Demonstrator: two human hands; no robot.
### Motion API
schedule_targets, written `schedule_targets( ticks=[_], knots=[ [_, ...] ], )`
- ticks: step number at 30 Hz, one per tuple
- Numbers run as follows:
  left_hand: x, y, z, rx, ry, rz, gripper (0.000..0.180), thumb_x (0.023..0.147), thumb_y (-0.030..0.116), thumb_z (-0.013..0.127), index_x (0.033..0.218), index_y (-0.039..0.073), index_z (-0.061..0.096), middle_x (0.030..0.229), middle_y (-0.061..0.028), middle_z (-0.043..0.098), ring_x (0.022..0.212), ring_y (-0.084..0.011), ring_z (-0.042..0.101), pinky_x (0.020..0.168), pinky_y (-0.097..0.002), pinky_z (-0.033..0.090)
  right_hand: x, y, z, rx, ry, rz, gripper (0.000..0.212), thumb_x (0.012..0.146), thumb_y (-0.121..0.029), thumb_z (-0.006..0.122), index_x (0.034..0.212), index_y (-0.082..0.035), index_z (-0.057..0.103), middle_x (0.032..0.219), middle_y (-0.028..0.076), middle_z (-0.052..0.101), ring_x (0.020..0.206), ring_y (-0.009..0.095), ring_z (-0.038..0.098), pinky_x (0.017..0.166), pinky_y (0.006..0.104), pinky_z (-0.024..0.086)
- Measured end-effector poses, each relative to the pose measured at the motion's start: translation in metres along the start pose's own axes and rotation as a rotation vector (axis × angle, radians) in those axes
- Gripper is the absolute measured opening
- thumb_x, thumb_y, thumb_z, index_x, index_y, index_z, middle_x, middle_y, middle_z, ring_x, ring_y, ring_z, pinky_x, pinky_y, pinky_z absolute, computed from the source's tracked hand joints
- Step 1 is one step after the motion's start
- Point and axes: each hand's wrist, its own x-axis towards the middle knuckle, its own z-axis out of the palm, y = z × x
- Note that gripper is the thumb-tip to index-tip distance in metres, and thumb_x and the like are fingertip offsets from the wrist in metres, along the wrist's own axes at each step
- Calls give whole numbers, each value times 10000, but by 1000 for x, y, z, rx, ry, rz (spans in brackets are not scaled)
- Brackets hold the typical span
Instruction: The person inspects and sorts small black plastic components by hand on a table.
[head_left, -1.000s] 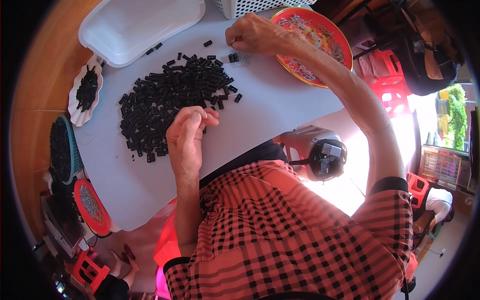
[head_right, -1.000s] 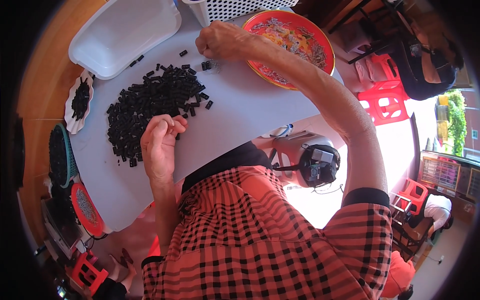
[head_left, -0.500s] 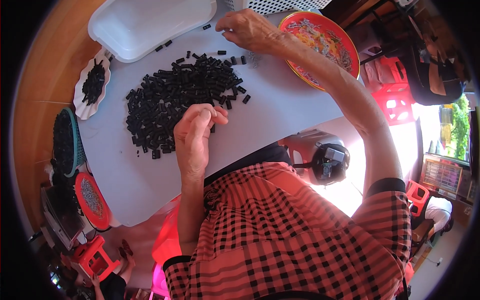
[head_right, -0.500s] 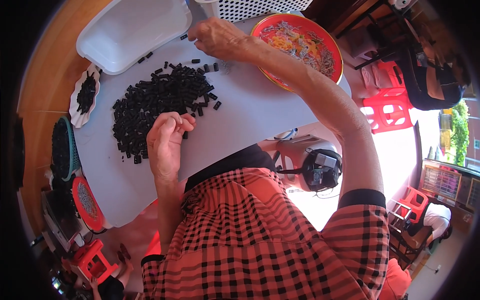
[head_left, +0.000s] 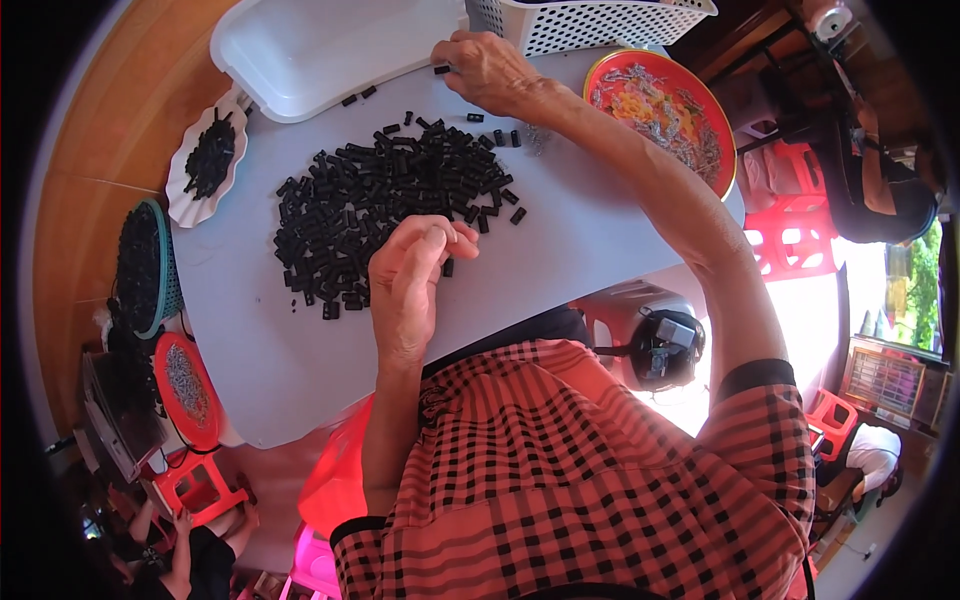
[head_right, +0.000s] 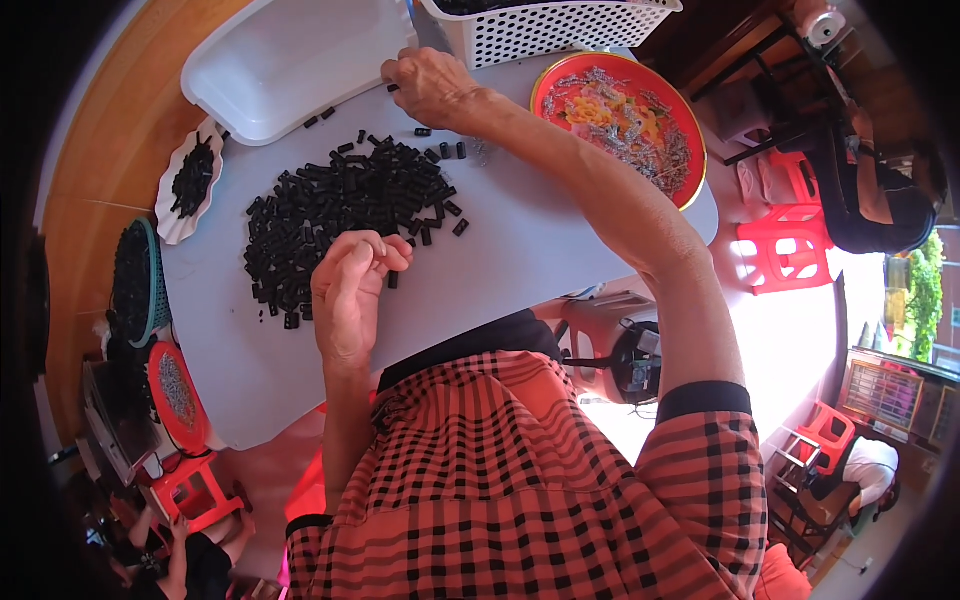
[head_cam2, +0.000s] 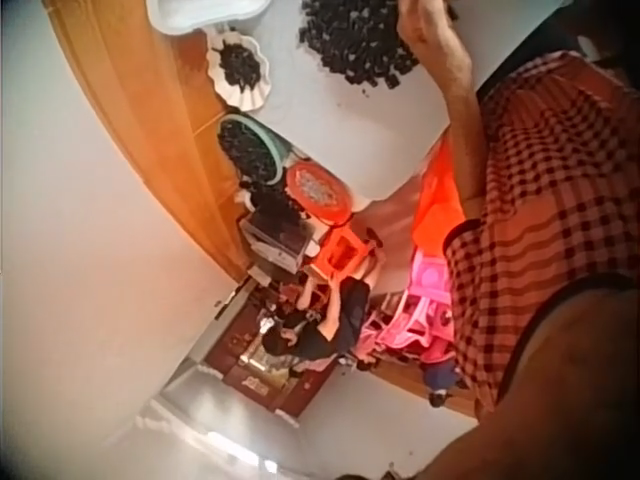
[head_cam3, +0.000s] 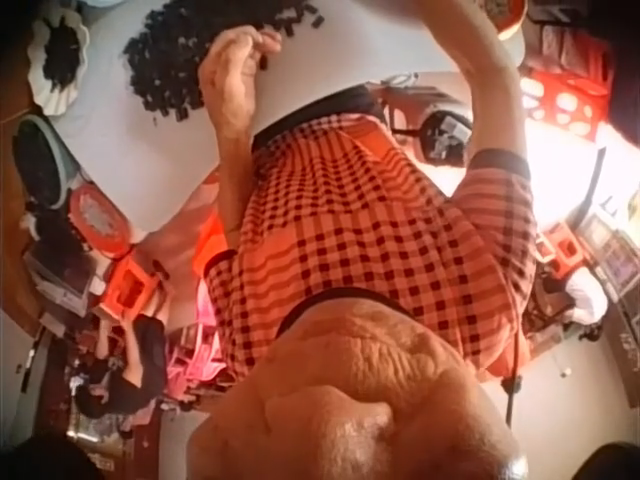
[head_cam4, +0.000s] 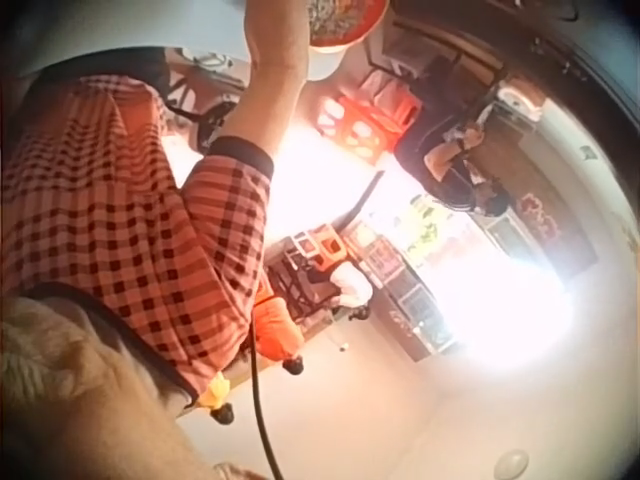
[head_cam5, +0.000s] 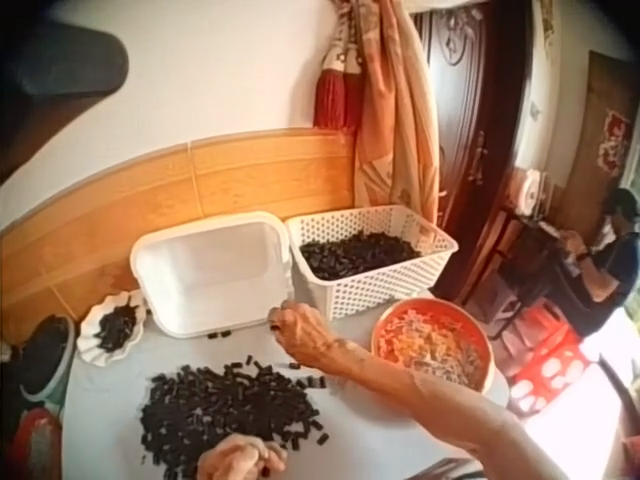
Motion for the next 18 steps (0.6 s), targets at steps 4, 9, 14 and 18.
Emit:
schedule_targets(
  ticks=[4,9,14,18],
  knots=[
    [3,1,6,-1,-7,-15,164,898,103,470,863,-10,585,774,-100,602,866,-190,573,836,-331,428,0,7,2,-69,-3,-12,141,772,-86,575,867,-2,637,900,160,611,807,352,613,754,414,510],
    [6,-3,5,12,0,-5,170,896,100,466,845,-9,585,788,-99,600,861,-194,575,825,-326,434,5,5,-10,17,-142,-21,153,791,-137,597,829,-10,673,743,132,653,697,306,625,716,381,511],
    [6,-6,5,-3,18,-9,175,895,108,467,853,-9,590,766,-90,591,857,-208,575,805,-329,431,-8,1,-33,234,-171,42,261,838,-281,642,867,-28,698,729,105,671,624,209,632,642,309,516],
    [6,-5,5,-6,11,-8,177,896,110,467,853,-10,589,766,-89,591,854,-206,575,807,-328,430,-32,18,-61,237,-214,-17,174,778,-184,624,799,-26,696,697,121,659,617,250,628,667,342,504]
  ],
)
